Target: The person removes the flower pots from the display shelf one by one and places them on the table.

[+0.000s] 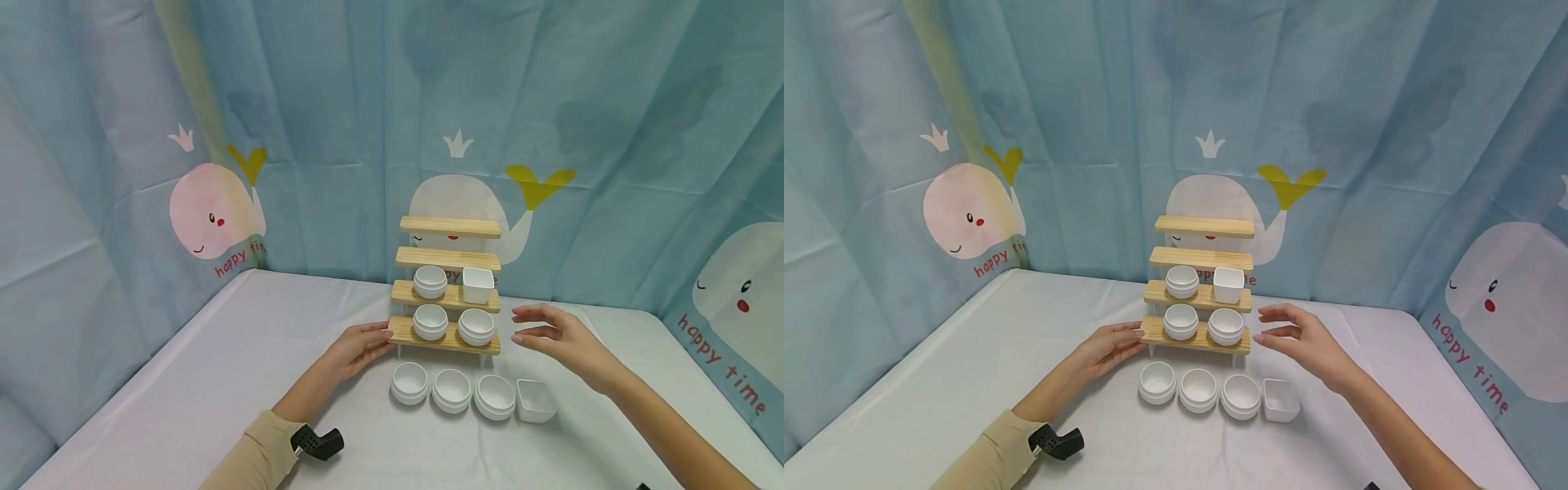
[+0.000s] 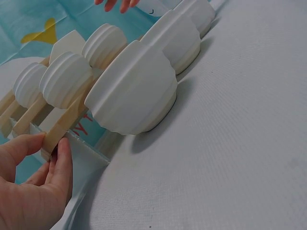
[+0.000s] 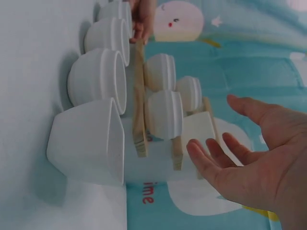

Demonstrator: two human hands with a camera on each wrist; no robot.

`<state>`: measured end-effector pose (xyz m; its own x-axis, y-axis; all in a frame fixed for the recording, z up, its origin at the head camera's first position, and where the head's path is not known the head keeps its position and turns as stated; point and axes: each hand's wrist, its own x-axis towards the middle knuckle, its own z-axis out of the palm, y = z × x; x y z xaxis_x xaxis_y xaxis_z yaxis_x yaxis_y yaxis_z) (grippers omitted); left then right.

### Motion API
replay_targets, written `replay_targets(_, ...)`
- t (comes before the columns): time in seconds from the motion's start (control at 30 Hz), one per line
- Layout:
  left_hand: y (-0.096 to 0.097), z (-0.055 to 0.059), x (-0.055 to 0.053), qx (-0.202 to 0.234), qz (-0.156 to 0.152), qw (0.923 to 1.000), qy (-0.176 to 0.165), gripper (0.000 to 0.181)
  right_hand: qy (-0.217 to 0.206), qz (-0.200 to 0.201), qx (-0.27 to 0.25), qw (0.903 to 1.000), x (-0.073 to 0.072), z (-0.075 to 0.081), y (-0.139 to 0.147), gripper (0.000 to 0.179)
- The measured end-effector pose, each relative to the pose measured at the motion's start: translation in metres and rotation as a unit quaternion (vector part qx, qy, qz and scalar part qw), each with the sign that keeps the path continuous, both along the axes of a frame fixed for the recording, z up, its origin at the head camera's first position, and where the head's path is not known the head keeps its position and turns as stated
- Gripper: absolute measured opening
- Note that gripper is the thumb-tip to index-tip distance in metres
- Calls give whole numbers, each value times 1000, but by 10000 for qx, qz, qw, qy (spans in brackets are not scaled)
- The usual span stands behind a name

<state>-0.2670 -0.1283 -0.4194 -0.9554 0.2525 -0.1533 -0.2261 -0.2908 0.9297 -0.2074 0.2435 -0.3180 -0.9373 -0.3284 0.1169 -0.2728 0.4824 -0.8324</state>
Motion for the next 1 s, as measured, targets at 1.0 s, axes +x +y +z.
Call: replay_targets(1.0, 1, -1, -1, 5, 118, 9999, -41, 50, 88, 329, -182, 9993, -13, 16, -46, 56)
